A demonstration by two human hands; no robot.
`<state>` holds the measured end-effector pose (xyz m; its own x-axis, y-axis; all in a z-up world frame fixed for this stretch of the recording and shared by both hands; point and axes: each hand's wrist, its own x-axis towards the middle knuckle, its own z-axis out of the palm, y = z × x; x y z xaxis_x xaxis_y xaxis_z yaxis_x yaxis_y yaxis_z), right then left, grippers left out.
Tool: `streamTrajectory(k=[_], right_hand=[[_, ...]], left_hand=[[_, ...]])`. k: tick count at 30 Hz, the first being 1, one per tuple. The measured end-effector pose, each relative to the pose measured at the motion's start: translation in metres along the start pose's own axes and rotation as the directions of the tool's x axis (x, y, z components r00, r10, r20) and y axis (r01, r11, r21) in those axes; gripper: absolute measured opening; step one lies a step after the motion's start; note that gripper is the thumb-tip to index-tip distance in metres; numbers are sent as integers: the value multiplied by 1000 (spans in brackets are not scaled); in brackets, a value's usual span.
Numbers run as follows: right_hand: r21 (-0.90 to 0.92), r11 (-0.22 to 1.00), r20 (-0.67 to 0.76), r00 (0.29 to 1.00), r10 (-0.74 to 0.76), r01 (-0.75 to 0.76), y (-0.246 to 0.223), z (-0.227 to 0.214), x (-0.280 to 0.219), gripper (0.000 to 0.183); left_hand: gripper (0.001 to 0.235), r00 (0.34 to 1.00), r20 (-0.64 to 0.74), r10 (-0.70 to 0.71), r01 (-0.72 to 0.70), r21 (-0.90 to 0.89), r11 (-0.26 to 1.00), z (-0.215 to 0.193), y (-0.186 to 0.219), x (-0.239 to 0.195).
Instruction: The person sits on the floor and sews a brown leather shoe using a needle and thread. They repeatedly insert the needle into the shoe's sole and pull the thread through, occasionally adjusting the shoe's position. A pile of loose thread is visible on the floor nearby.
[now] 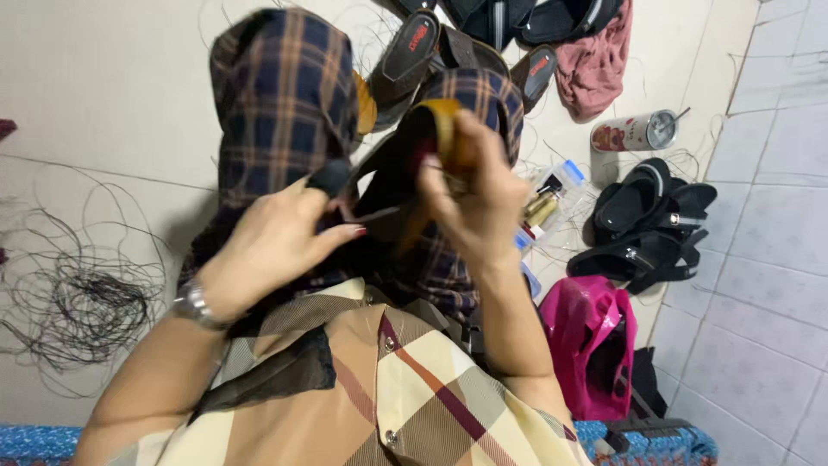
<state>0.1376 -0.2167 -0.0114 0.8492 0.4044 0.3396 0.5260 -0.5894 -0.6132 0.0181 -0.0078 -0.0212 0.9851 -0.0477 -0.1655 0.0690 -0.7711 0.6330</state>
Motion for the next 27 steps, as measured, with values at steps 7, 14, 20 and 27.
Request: streamTrajectory(k=[7, 14, 20, 27], right_hand=[[251, 955, 428, 903, 36, -157, 3, -20, -2, 64], [-74, 957, 566, 802, -191, 279, 18, -55, -37, 53], [-234, 888, 618, 766, -178, 395, 14, -55, -23, 56], [-229, 898, 610, 774, -169, 376, 9, -61, -19, 59]], left_hand=[[37, 994, -96, -47, 22, -243, 970, -4, 16, -3], [53, 998, -62, -18, 5, -210, 978, 19, 10, 15], [57, 998, -55, -10, 0, -183, 983, 22, 14, 25], [56, 1000, 13, -9, 11, -137, 990, 26, 18, 32]])
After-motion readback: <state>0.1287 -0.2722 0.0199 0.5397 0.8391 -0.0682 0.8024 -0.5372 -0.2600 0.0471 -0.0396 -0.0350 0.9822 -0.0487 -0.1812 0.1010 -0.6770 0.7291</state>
